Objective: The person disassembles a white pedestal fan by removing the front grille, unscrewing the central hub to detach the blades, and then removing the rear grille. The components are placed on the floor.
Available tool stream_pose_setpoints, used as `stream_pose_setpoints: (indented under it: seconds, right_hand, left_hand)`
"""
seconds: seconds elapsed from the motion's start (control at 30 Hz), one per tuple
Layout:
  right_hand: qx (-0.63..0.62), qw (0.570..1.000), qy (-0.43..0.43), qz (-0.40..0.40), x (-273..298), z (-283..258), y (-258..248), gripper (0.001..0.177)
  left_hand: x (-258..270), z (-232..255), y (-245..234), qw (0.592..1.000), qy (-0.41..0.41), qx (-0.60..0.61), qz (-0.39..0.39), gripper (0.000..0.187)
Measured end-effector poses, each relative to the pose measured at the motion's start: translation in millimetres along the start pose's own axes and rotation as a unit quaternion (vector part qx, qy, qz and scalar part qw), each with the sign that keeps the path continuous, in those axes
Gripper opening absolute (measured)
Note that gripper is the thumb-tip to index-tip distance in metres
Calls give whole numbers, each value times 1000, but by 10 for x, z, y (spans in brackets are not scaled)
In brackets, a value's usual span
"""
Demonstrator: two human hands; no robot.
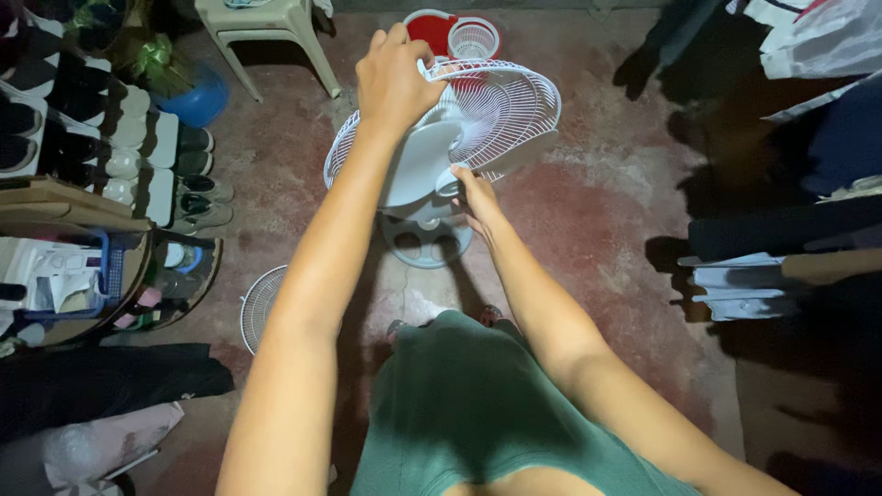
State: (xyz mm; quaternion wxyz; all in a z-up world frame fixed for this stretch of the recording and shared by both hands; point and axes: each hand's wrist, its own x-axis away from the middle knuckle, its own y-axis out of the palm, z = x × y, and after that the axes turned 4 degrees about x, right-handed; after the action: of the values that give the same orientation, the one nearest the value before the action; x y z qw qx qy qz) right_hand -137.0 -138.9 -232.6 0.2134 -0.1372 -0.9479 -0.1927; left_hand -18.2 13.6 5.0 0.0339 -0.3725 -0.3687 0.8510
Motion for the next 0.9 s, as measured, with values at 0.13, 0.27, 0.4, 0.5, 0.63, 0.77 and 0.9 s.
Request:
stream_pose_setpoints:
  seconds: [0.13, 0.27, 0.4, 0.5, 0.63, 0.77, 0.9]
  right_hand:
    - [42, 997, -51, -28, 164, 13, -165, 45]
    - [49, 992, -55, -105, 462, -6, -461, 55]
    - [-87, 969, -38, -229, 620, -34, -711, 64]
    - [-115, 928, -63, -348, 600, -140, -752, 83]
    - [-195, 783, -25, -590, 631, -423, -670, 94]
    - [-166, 716, -37, -677, 755, -726, -515, 89]
    - [-155, 716, -55, -679, 864, -894, -365, 86]
  left_hand:
    - [6, 121, -211, 998, 44, 42, 4, 41]
    - [187, 238, -517, 981, 36, 184, 54, 42]
    - [617, 299, -788, 927, -43, 367, 66, 28]
    - [949, 326, -849, 907, -96, 409, 8, 18]
    - [1214, 351, -759, 902, -145, 400, -73, 14]
    - [1368, 381, -686, 893, -180, 398, -109, 15]
    - [1421, 419, -632, 885, -206, 399, -127, 17]
